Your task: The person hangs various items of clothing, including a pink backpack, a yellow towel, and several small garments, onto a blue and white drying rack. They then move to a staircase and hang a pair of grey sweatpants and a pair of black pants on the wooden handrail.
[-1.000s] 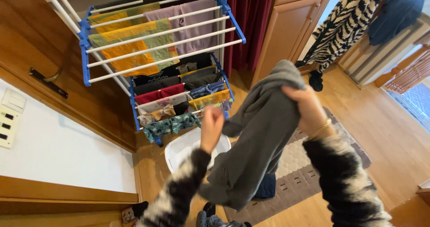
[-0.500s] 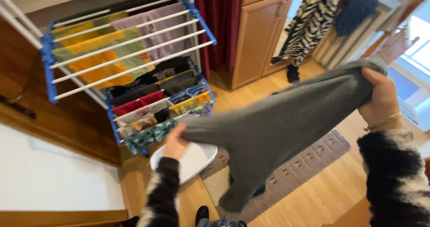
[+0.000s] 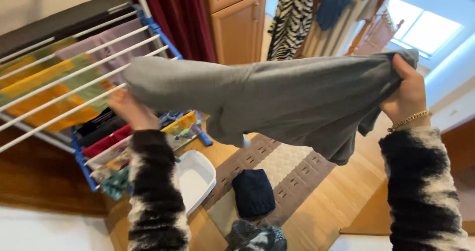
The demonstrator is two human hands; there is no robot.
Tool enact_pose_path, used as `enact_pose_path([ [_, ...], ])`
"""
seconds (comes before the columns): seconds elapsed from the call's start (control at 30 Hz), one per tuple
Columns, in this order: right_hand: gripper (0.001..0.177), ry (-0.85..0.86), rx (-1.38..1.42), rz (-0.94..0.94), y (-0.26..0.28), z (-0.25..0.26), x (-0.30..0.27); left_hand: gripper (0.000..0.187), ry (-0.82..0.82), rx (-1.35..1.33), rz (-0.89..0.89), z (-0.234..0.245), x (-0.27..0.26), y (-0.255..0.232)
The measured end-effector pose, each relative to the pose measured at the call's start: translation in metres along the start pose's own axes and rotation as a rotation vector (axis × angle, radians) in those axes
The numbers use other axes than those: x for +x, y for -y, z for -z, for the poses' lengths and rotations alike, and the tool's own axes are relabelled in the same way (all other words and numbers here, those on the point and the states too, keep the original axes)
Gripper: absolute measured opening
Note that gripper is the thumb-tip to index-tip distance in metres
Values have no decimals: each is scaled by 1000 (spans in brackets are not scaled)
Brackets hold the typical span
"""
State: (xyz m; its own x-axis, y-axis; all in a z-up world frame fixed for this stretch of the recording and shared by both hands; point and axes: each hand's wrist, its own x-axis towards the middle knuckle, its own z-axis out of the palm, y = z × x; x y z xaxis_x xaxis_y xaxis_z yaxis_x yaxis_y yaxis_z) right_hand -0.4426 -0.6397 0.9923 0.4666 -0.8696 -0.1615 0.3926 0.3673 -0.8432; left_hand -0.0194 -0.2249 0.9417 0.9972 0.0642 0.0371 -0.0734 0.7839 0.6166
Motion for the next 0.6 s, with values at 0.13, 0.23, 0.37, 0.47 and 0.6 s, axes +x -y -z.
enact_pose_path([
  [0.13, 14, -35, -57, 67, 4, 32, 30, 34, 295, -51, 793, 18, -29, 119],
  [0.23, 10, -91, -173, 152, -1, 61, 38, 20, 382, 14, 1038, -11, -43, 184],
  [0.37, 17, -228, -368, 178, 6, 120, 57, 40, 621, 179, 561, -107, -76, 177],
  [0.47, 54, -370, -960, 131, 8, 173, 96, 41, 825, 190, 383, -156, -69, 203],
  [0.6, 95, -361, -1504, 172, 8, 220, 174, 54, 839, 172, 386, -178, -25, 313],
])
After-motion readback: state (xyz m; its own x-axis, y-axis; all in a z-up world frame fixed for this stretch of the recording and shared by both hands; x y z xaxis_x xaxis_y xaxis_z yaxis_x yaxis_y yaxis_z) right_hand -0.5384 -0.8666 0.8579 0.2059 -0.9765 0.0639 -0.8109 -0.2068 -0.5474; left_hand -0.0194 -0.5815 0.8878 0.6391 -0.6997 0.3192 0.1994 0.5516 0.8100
